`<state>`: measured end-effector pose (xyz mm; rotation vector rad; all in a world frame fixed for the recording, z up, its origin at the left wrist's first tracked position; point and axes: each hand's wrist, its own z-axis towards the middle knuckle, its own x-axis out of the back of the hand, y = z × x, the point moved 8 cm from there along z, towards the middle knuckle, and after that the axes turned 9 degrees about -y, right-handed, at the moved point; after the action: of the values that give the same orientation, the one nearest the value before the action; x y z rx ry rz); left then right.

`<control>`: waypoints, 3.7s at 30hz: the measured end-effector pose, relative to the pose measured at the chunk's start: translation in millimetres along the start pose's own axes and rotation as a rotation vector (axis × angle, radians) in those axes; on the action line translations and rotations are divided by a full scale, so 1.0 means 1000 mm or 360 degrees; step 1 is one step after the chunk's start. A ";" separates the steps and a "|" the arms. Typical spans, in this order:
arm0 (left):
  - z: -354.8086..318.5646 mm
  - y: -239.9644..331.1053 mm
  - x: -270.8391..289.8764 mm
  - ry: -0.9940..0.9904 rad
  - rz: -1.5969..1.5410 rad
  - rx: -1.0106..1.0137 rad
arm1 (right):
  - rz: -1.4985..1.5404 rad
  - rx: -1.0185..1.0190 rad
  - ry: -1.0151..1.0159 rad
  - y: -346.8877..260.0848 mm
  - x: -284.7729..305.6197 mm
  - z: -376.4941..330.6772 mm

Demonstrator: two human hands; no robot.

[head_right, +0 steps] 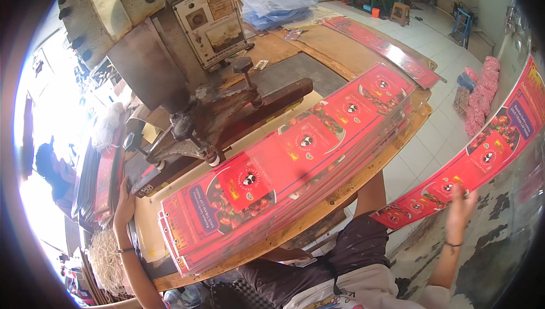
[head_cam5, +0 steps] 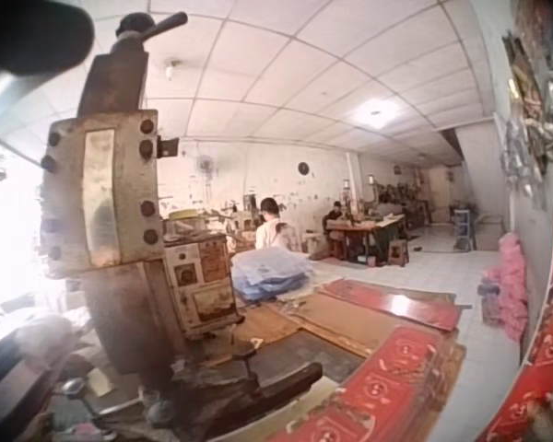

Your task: The person ties white string loops around the tops of red paper packets at a workbench, periodically picking up new packets from a stack and moving completed ones aside.

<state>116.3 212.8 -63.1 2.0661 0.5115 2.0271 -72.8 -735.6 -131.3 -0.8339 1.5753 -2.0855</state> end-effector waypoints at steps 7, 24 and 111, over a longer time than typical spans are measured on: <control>0.003 -0.012 0.000 -0.0009 0.0115 0.0016 | 0.0267 -0.0199 -0.0531 0.116 -0.108 -0.111; 0.000 -0.008 -0.002 0.0012 0.0083 0.0033 | -0.0627 0.0283 -0.0023 -0.006 0.082 0.079; -0.096 0.004 0.114 -0.0091 0.0381 0.0633 | 0.0843 0.3288 -0.3324 -0.349 -0.382 -0.398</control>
<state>20.6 242.7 47.6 2.5148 0.7399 2.1250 -39.4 -106.9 42.8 -0.6720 -1.2160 -0.4459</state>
